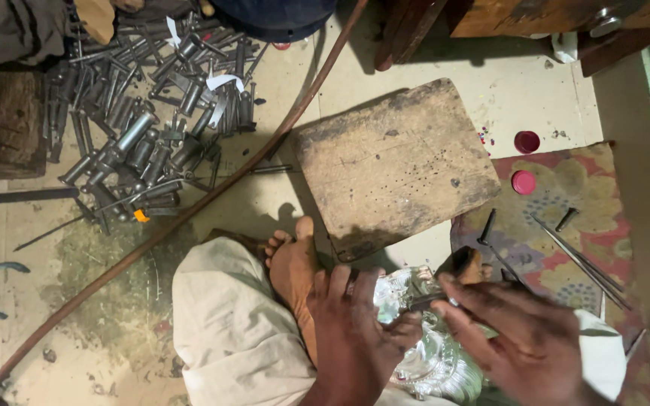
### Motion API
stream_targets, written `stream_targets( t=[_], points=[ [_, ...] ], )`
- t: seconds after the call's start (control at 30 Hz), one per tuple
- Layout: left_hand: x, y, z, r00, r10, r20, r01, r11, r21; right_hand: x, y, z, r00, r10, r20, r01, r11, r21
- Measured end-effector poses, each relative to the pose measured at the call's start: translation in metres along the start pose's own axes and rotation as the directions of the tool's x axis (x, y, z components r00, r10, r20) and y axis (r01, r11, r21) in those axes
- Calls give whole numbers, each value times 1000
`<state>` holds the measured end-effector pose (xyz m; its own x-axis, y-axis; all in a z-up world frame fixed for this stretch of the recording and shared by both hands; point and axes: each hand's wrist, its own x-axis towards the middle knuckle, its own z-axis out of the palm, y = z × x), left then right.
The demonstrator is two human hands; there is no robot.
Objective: The person sits on the floor and uses a small metal tool to press and adjust small colored beads into a silver metal figure of a deity. The person rotates the figure to access different areas and continues setting beads into the surface.
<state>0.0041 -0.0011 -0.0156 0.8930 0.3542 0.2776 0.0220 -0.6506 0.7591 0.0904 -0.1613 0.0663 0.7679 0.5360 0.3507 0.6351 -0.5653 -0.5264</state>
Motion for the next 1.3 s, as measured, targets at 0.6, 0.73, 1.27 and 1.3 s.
stream_targets(
  t=[0.6,0.73,1.27,1.3],
  points=[
    [25,2,-11,1000,26,-4,-26,993,-113,-49,26,11,702,652,-287,-533,748,396],
    [60,-27,-26,840,-107,531,285,921,-266,-72,82,10,604,783,-151,-461,498,735],
    [30,-44,-18,668,-463,582,716,611,-336,-51,120,9,740,657,-141,-604,743,288],
    [18,-48,-16,687,-513,515,713,614,-339,-31,120,5,783,614,-98,-592,785,180]
  ],
)
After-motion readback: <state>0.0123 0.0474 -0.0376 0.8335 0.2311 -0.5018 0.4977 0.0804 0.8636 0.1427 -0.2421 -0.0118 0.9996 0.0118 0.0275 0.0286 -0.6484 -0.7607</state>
